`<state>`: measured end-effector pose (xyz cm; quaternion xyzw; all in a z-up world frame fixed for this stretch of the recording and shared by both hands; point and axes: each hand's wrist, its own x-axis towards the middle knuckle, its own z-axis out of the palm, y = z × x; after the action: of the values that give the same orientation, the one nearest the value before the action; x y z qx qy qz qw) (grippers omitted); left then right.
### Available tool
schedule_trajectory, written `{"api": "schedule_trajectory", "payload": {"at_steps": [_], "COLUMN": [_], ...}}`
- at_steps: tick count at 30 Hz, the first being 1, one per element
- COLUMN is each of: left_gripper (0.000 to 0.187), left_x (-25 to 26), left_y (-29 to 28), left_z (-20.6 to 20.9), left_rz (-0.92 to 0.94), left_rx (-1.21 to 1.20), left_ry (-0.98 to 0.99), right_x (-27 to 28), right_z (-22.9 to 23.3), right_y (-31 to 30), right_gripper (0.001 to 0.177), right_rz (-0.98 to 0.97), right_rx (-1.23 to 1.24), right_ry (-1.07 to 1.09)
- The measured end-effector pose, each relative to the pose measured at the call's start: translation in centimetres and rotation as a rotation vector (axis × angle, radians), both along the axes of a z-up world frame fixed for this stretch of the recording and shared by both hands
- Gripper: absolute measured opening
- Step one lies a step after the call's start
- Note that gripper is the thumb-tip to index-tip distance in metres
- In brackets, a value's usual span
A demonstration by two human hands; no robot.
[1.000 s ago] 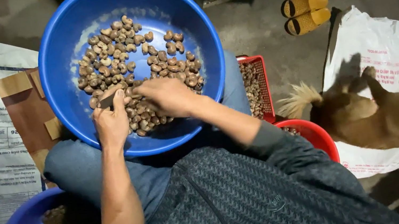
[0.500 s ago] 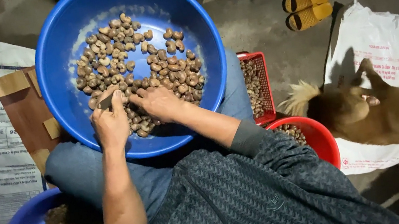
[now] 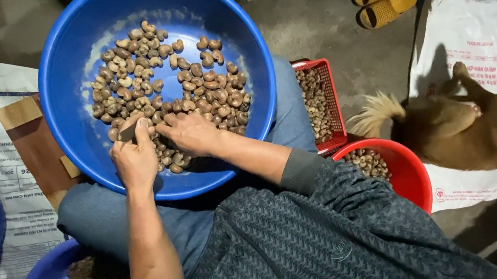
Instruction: A person uses a small hand tool to peel the outer layer off nuts and sorts them into different bowls.
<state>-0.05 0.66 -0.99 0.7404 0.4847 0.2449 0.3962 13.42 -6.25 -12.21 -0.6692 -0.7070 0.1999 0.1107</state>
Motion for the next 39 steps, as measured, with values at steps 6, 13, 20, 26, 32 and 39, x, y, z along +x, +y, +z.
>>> {"api": "schedule_trajectory", "payload": {"at_steps": [6, 13, 20, 26, 32, 39], "left_gripper": [0.019, 0.020, 0.022, 0.024, 0.023, 0.022], "left_x": [0.2, 0.8, 0.5, 0.4, 0.4, 0.2], "left_y": [-0.4, -0.7, -0.7, -0.4, -0.2, 0.2], "left_z": [0.5, 2.6, 1.9, 1.9, 0.9, 0.8], "left_rz": [0.018, -0.031, -0.051, -0.063, -0.055, -0.039], "left_rx": [0.007, 0.031, -0.006, -0.038, -0.048, 0.020], "left_ry": [0.031, -0.050, -0.146, -0.168, -0.190, -0.250], "right_x": [0.2, 2.1, 2.1, 2.4, 2.4, 2.3], "right_z": [-1.7, 6.0, 5.5, 5.4, 4.4, 3.7], "right_y": [0.3, 0.6, 0.8, 1.2, 1.5, 1.8], "right_gripper": [0.028, 0.029, 0.021, 0.025, 0.033, 0.035], "right_rz": [-0.136, -0.353, -0.437, -0.534, -0.522, -0.472], "right_rx": [-0.010, -0.107, -0.063, -0.142, -0.140, -0.061], "right_ry": [0.183, 0.690, 1.126, 1.395, 1.462, 1.533]}}
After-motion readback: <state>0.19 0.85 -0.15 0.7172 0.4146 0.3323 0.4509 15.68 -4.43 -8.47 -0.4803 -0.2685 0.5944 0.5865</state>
